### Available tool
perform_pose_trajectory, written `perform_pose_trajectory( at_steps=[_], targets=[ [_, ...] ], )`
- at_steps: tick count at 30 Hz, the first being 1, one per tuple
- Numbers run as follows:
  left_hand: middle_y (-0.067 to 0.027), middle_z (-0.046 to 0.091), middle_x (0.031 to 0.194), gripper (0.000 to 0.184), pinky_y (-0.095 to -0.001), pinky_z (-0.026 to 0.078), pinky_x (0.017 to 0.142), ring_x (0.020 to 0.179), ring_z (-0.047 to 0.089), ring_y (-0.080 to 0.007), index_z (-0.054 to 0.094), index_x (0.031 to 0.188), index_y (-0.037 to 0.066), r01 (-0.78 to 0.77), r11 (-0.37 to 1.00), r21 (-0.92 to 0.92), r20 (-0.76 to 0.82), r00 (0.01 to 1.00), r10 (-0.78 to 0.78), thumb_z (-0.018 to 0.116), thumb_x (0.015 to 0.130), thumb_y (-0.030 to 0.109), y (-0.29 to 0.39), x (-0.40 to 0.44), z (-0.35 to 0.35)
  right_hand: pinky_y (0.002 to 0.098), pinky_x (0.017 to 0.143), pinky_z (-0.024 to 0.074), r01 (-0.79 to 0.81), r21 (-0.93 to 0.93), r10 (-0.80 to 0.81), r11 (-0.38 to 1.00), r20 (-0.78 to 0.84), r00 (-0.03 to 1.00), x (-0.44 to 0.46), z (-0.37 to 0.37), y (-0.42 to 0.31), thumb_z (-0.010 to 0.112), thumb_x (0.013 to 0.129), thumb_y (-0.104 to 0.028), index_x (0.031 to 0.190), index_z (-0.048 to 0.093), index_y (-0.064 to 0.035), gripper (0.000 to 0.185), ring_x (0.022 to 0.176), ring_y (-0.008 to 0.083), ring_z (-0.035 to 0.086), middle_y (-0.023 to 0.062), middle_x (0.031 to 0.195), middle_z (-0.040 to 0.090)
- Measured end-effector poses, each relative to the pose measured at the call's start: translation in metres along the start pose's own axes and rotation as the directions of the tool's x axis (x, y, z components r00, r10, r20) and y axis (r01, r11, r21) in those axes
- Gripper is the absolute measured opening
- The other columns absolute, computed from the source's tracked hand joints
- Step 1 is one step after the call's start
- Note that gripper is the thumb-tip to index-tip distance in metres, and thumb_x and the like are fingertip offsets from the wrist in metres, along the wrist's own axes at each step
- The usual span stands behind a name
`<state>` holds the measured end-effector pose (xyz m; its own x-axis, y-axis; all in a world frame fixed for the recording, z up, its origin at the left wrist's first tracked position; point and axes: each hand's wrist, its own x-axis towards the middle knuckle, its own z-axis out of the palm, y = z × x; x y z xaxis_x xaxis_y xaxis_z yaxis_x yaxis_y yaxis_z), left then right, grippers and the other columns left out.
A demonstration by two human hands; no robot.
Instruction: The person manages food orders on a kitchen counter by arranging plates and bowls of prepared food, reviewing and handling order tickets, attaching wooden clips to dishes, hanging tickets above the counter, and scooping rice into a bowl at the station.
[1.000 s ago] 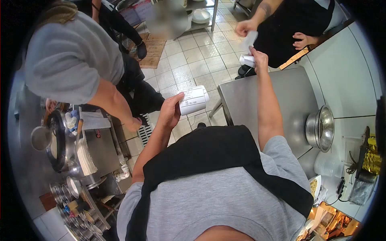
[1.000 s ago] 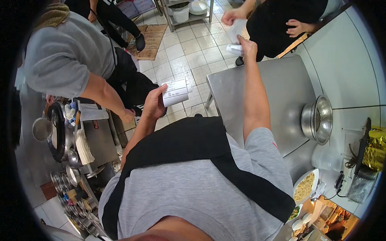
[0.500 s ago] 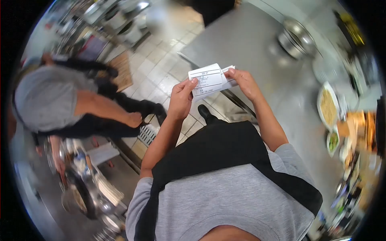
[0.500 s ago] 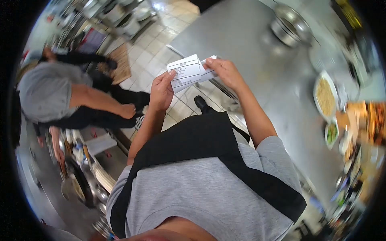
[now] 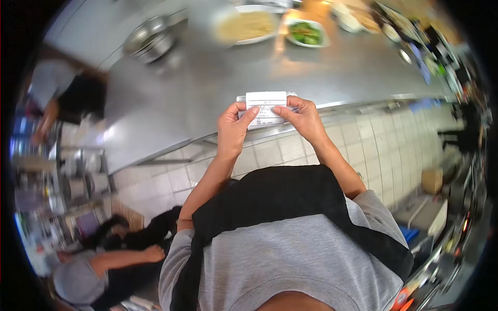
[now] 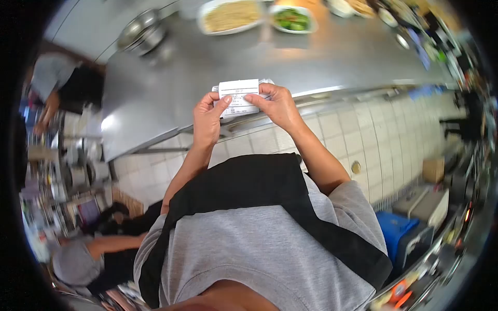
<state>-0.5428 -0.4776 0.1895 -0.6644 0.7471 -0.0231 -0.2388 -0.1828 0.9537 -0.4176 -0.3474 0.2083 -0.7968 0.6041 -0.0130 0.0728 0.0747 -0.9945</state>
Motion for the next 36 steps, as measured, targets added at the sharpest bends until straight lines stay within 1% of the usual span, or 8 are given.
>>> perform_pose_trajectory(
  at_steps=[3,6,14,16,20,23,31,36],
  targets=[
    [-0.0003,0.061,0.081,0.009,-0.0219,0.044,0.071,0.077,0.054,-0.0054,0.061,0.088,0.0,-0.002,0.999,-0.036,0.216,0.976,0.01,0.063,0.085,0.009,-0.038,0.02,0.111,0.0234,0.071,0.0448,-0.024,0.022,0.028,0.999,-0.21,0.977,-0.041,-0.111,0.011,0.067,0.082,-0.016,0.093,0.067,0.0018,0.02,0.075,0.0083,0.055,0.0034,0.082,0.065],
    [-0.001,0.061,0.085,0.009,-0.0218,0.043,0.073,0.079,0.053,-0.006,0.06,0.092,0.0,0.135,0.985,-0.104,0.418,0.905,-0.08,0.063,0.084,0.005,-0.076,0.033,0.209,0.0242,0.073,0.0456,0.002,0.143,0.053,0.99,-0.383,0.922,-0.084,-0.215,0.034,0.066,0.083,-0.013,0.096,0.066,0.0037,0.021,0.079,0.009,0.057,0.0051,0.086,0.066],
    [-0.0069,0.053,0.112,0.034,-0.0267,0.04,0.091,0.105,0.05,-0.0128,0.052,0.116,0.0,0.197,0.979,0.055,0.838,0.524,-0.152,0.058,0.082,-0.003,-0.131,0.047,0.427,0.0247,0.07,0.0452,-0.003,0.214,0.159,0.977,-0.719,0.677,-0.183,-0.398,0.05,0.066,0.083,-0.017,0.092,0.067,0.0028,0.022,0.075,0.0095,0.056,0.0043,0.082,0.065],
    [-0.0078,0.048,0.121,0.051,-0.0283,0.036,0.097,0.113,0.046,-0.0152,0.046,0.129,0.003,0.166,0.984,0.071,0.9,0.414,-0.134,0.055,0.079,-0.007,-0.143,0.058,0.474,0.0247,0.07,0.0451,-0.007,0.239,0.19,0.971,-0.755,0.627,-0.192,-0.436,0.056,0.067,0.083,-0.018,0.092,0.066,0.0026,0.023,0.074,0.0096,0.056,0.0044,0.081,0.065],
    [-0.0095,0.046,0.125,0.065,-0.0279,0.035,0.097,0.115,0.044,-0.0155,0.038,0.138,0.01,0.027,0.993,0.116,0.963,0.243,-0.119,0.053,0.077,-0.007,-0.171,0.088,0.567,0.0244,0.068,0.0455,0.008,0.202,0.162,0.979,-0.808,0.566,-0.192,-0.525,0.077,0.067,0.082,-0.018,0.092,0.065,0.0018,0.022,0.072,0.01,0.058,0.0054,0.081,0.065],
    [-0.0113,0.046,0.125,0.066,-0.0279,0.035,0.097,0.115,0.044,-0.0156,0.037,0.138,0.01,0.029,0.995,0.091,0.975,0.199,-0.095,0.053,0.077,-0.007,-0.182,0.105,0.641,0.0236,0.065,0.0444,0.041,0.19,0.141,0.981,-0.84,0.523,-0.191,-0.592,0.075,0.067,0.082,-0.018,0.088,0.065,0.0009,0.02,0.07,0.0091,0.057,0.0042,0.079,0.064],
    [-0.0159,0.054,0.115,0.052,-0.0299,0.039,0.093,0.109,0.052,-0.0209,0.047,0.132,0.011,-0.229,0.973,0.028,0.999,-0.035,-0.037,0.06,0.082,0.007,-0.216,0.141,0.846,0.0228,0.065,0.0438,0.125,0.183,0.128,0.975,-0.926,0.356,-0.22,-0.769,0.066,0.067,0.082,-0.017,0.086,0.065,-0.0005,0.017,0.069,0.0078,0.055,0.003,0.078,0.064],
    [-0.0129,0.059,0.112,0.04,-0.0301,0.041,0.09,0.104,0.054,-0.0193,0.056,0.123,0.007,-0.295,0.955,-0.013,0.998,-0.062,-0.005,0.06,0.083,0.007,-0.254,0.108,0.977,0.0227,0.065,0.0443,0.155,0.162,0.116,0.975,-0.957,0.266,-0.279,-0.876,0.085,0.068,0.082,-0.017,0.086,0.066,-0.0001,0.017,0.069,0.0074,0.055,0.0025,0.077,0.063]
  ],
)
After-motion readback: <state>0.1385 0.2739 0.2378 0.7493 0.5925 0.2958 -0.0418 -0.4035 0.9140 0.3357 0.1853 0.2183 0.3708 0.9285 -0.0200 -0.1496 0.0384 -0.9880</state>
